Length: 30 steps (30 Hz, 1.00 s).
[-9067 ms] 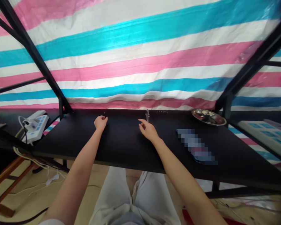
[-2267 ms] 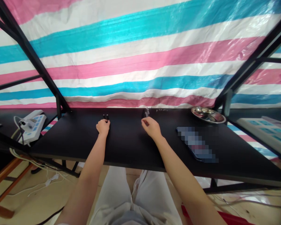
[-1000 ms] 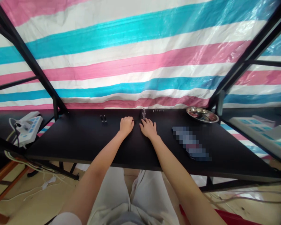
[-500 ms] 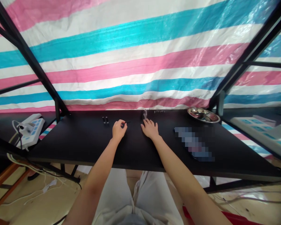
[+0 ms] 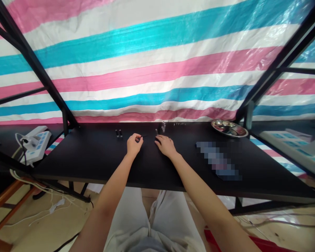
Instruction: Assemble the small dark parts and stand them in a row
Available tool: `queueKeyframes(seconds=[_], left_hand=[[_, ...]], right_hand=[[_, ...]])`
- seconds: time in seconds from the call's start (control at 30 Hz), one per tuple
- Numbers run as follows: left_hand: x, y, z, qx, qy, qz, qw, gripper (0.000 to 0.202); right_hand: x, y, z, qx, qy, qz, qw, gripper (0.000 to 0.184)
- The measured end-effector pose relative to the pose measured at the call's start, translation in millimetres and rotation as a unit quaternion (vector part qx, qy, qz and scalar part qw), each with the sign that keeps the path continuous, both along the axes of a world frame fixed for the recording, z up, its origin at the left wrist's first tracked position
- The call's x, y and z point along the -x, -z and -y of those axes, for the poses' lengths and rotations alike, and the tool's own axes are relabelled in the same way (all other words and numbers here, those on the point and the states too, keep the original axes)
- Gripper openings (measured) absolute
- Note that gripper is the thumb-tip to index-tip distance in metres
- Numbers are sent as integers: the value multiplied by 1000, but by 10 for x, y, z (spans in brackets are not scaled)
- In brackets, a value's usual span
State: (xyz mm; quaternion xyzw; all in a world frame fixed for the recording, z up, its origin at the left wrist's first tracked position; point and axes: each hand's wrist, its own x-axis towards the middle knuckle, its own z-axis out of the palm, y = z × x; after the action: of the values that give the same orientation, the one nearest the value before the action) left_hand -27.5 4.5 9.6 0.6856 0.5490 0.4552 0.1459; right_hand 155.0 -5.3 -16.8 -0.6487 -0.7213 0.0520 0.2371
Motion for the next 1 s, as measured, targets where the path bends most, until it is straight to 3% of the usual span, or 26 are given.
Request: queueKeyframes(seconds=[0.2,0.47,0.67,1.0], left_hand=[[14,41,-43,20,3,59,998,10],[27,96,-118,42,24,172,984,16],[22,134,-153,58,54,227,971,20],[-20,87,-115,69,95,234,965,20]], right_hand=[[27,-74,4,-94,-34,-52,994,23],[26,-109,15,-223,-37,-195,954,22],[62,-183,69,-233,-27,-274,933,25],[82,-214,86,-237,-25,-348,907,23]])
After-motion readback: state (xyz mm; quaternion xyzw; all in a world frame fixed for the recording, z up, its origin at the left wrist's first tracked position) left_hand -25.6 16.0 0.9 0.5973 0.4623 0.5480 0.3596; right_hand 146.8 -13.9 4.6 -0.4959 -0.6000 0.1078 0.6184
